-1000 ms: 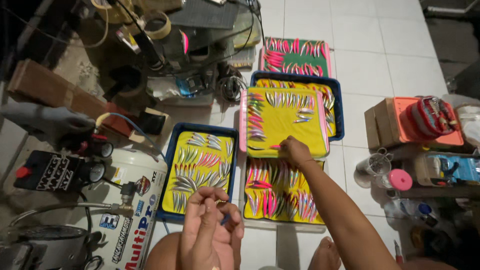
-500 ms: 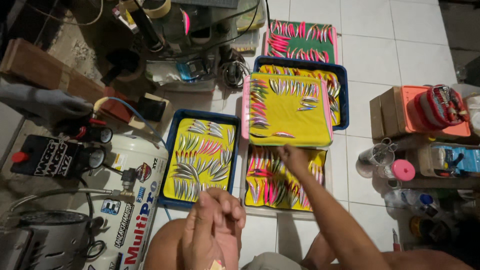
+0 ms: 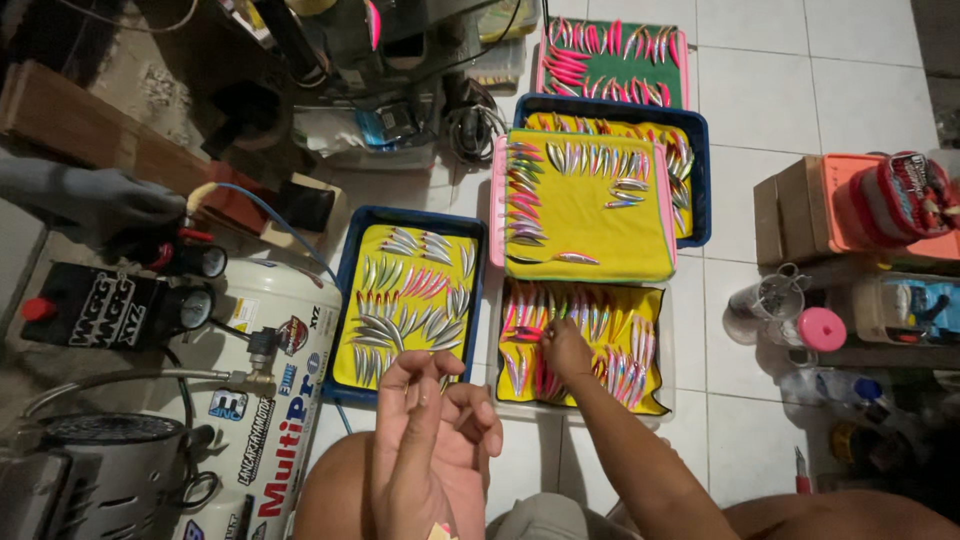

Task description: The person assembles fishing lures by hand, attaching small components to the lure bodies and organizing them into trays.

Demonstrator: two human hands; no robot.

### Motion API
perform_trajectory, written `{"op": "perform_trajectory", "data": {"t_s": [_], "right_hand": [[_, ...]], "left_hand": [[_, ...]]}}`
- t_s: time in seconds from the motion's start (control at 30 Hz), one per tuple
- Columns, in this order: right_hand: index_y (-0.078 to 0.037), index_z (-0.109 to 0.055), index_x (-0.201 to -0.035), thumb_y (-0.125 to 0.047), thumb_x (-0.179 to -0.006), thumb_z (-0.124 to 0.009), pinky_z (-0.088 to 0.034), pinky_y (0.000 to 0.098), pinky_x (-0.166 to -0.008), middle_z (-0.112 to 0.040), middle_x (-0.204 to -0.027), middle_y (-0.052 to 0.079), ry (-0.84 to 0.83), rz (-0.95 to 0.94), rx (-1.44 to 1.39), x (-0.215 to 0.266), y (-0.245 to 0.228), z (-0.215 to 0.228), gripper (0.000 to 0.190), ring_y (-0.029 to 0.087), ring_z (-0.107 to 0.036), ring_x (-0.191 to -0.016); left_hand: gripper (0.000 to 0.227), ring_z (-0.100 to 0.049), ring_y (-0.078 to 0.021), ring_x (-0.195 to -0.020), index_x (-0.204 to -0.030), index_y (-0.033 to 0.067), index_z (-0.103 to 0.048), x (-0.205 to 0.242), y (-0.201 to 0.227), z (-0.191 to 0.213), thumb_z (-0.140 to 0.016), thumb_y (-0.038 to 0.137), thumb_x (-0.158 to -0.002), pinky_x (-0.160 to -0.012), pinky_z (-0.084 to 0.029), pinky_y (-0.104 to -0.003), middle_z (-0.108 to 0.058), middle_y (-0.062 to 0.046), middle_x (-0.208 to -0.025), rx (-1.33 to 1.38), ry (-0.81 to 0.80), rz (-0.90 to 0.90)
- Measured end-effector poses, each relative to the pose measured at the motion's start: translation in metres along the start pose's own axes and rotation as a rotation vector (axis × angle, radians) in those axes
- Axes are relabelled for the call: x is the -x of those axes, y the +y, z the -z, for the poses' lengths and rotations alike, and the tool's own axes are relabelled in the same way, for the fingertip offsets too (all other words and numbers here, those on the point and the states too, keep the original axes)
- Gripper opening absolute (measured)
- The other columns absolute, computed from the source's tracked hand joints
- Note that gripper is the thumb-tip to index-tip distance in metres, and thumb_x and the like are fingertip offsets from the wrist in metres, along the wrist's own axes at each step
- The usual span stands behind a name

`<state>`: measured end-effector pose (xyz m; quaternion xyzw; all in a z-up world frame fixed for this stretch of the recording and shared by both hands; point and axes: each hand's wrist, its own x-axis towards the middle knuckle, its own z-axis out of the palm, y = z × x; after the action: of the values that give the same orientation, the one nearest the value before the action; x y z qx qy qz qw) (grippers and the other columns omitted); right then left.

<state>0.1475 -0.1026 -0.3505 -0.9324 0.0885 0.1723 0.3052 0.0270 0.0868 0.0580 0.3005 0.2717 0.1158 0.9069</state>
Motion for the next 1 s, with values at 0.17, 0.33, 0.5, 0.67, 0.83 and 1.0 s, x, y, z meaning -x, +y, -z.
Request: {"op": "perform_trajectory", "data": {"t_s": [0.17,0.33,0.5,0.67,0.83,1.0], "right_hand": [[-0.012,-0.074,-0.1,-0.04,-0.095,-0.068,-0.053,0.0527,-0.078,-0.07,-0.108,0.014,-0.132,0.018,0.12,0.018,0.006,0.006,0.029,0.038,-0.071,-0.096],[-0.011,-0.068,-0.116,-0.028,-0.095,-0.065,-0.052,0.0533,-0.083,-0.062,-0.118,0.015,-0.079,0.114,0.097,0.028,0.001,-0.001,0.027,0.04,-0.067,-0.099],[-0.016,-0.057,-0.131,-0.022,-0.095,-0.065,-0.057,0.0551,-0.082,-0.056,-0.134,0.013,-0.1,0.076,0.077,0.028,-0.031,0.01,0.038,0.04,-0.068,-0.101],[-0.017,-0.063,-0.128,-0.027,-0.096,-0.064,-0.059,0.0545,-0.075,-0.053,-0.132,0.014,-0.095,0.071,0.155,0.01,-0.022,-0.004,0.033,0.041,-0.069,-0.093],[-0.012,-0.059,-0.111,-0.02,-0.096,-0.064,-0.053,0.0526,-0.064,-0.059,-0.12,0.015,-0.099,0.131,0.145,0.006,-0.023,0.0,0.017,0.04,-0.067,-0.083],[-0.014,-0.06,-0.107,-0.025,-0.1,-0.06,-0.05,0.0511,-0.066,-0.07,-0.104,0.017,-0.098,0.216,0.136,-0.005,-0.016,0.003,0.013,0.041,-0.07,-0.081]], "left_hand": [[0.026,-0.057,-0.0282,-0.066,-0.117,0.0024,-0.053,0.002,0.0,0.0,-0.06,0.013,-0.094,-0.045,-0.042,-0.034,-0.059,-0.021,-0.107,-0.023,-0.026,0.012],[0.027,-0.058,-0.0299,-0.066,-0.119,-0.0005,-0.054,0.002,-0.007,0.006,-0.058,0.011,-0.095,-0.046,-0.044,-0.035,-0.057,-0.024,-0.108,-0.003,-0.102,-0.025],[0.029,-0.057,-0.0294,-0.066,-0.12,-0.0001,-0.055,0.002,-0.007,0.006,-0.058,0.012,-0.094,-0.047,-0.044,-0.036,-0.057,-0.023,-0.109,-0.025,-0.089,-0.011],[0.027,-0.058,-0.0299,-0.064,-0.118,0.001,-0.056,0.001,-0.007,0.007,-0.06,0.011,-0.093,-0.045,-0.043,-0.035,-0.058,-0.023,-0.107,-0.012,-0.068,0.01],[0.027,-0.057,-0.0299,-0.063,-0.117,0.0005,-0.056,0.001,-0.005,0.005,-0.061,0.012,-0.093,-0.045,-0.044,-0.036,-0.058,-0.023,-0.106,-0.02,-0.054,0.014],[0.028,-0.057,-0.0303,-0.064,-0.118,0.0,-0.055,0.001,-0.002,0.0,-0.06,0.013,-0.094,-0.047,-0.043,-0.037,-0.057,-0.024,-0.107,-0.029,-0.062,0.017]]}}
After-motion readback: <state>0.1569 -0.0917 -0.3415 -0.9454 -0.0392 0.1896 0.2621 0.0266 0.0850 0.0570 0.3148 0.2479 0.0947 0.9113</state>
